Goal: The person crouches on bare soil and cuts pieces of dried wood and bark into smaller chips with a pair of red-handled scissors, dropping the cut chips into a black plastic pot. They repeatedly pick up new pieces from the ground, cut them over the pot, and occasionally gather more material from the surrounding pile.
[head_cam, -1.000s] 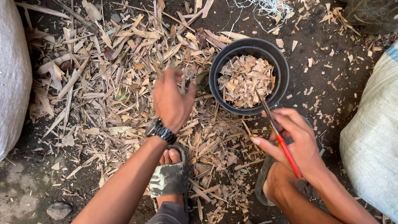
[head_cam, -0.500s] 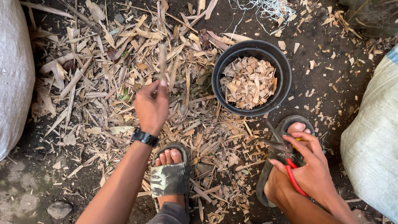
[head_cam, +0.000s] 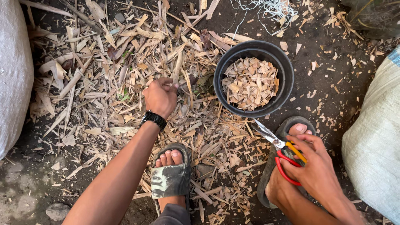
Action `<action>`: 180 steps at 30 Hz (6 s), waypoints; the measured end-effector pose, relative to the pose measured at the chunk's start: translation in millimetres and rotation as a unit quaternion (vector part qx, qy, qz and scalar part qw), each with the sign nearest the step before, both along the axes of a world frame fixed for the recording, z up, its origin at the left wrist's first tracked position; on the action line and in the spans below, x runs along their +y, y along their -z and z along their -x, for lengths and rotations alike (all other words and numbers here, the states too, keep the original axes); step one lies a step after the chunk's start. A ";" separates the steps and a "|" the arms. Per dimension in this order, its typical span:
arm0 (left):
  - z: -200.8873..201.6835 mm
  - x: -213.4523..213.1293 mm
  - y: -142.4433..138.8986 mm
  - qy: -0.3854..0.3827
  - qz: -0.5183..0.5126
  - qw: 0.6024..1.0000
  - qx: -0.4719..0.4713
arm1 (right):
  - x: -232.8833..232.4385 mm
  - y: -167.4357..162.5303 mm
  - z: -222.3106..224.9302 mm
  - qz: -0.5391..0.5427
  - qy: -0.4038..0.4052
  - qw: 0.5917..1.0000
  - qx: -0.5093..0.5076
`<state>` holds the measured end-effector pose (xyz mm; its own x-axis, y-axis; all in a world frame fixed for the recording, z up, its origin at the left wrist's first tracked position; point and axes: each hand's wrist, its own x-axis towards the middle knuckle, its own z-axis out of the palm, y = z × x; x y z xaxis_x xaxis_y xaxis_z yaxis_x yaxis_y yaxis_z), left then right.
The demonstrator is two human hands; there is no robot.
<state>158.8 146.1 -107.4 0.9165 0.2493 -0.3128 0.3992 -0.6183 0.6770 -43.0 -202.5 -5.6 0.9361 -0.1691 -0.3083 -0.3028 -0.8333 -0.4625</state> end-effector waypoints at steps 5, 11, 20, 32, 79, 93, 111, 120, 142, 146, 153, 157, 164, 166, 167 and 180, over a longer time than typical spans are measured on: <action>3.6 1.4 0.8 -0.035 -0.002 0.994 -0.102 | -4.4 9.1 0.3 0.031 0.017 0.999 0.026; 6.2 3.6 -39.4 0.016 0.299 0.952 -0.058 | -48.8 34.0 19.8 -0.098 0.109 0.984 0.098; 12.8 -26.9 -89.6 0.112 0.322 0.939 -0.035 | -93.1 1.2 23.7 -0.471 0.301 0.819 0.133; 31.7 -53.4 -92.2 0.074 0.518 0.852 -0.003 | -15.5 -33.1 -26.7 -0.560 0.141 0.801 0.157; 50.4 -66.1 -103.6 0.297 0.299 0.907 0.002 | 26.8 -14.6 -51.0 -0.486 0.157 0.854 0.100; 51.8 -79.9 -93.4 0.242 0.431 0.866 0.077 | 26.5 -12.7 -51.9 -0.489 0.175 0.847 0.109; 49.7 -78.3 -102.8 0.231 0.289 0.929 0.014 | 17.8 2.5 -50.1 -0.479 0.184 0.853 0.090; 47.8 -85.3 -86.2 0.183 0.432 0.883 0.016 | 19.0 4.4 -49.9 -0.459 0.171 0.867 0.094; 46.1 -101.9 -81.7 0.169 0.462 0.871 0.005 | 21.0 8.8 -46.8 -0.457 0.143 0.875 0.066; 49.4 -105.5 -85.7 0.212 0.419 0.882 0.029 | 23.5 10.7 -46.0 -0.443 0.142 0.882 0.081; 49.3 -106.7 -78.9 0.161 0.469 0.868 0.040 | 18.2 13.9 -44.4 -0.468 0.188 0.860 0.074; 49.1 -107.4 -76.1 0.120 0.512 0.849 0.045 | 19.7 12.8 -42.8 -0.464 0.167 0.867 0.070; 56.3 -115.0 -76.2 0.117 0.533 0.837 0.043 | 22.8 14.8 -43.4 -0.453 0.154 0.875 0.070; 58.7 -115.8 -74.8 0.100 0.524 0.844 0.061 | 22.7 15.7 -43.7 -0.439 0.155 0.883 0.063; 60.0 -116.2 -74.1 0.091 0.520 0.847 0.071 | 22.3 15.7 -43.6 -0.451 0.164 0.875 0.060; 53.0 -112.8 -84.8 0.122 0.499 0.854 0.081 | 19.9 17.1 -43.3 -0.455 0.151 0.876 0.062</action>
<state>105.8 33.3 -22.6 0.8283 -0.4070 -0.3851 0.4786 0.1564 0.8640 0.3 -182.6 -22.7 0.8412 -0.0347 -0.5396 -0.5402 -0.0114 -0.8414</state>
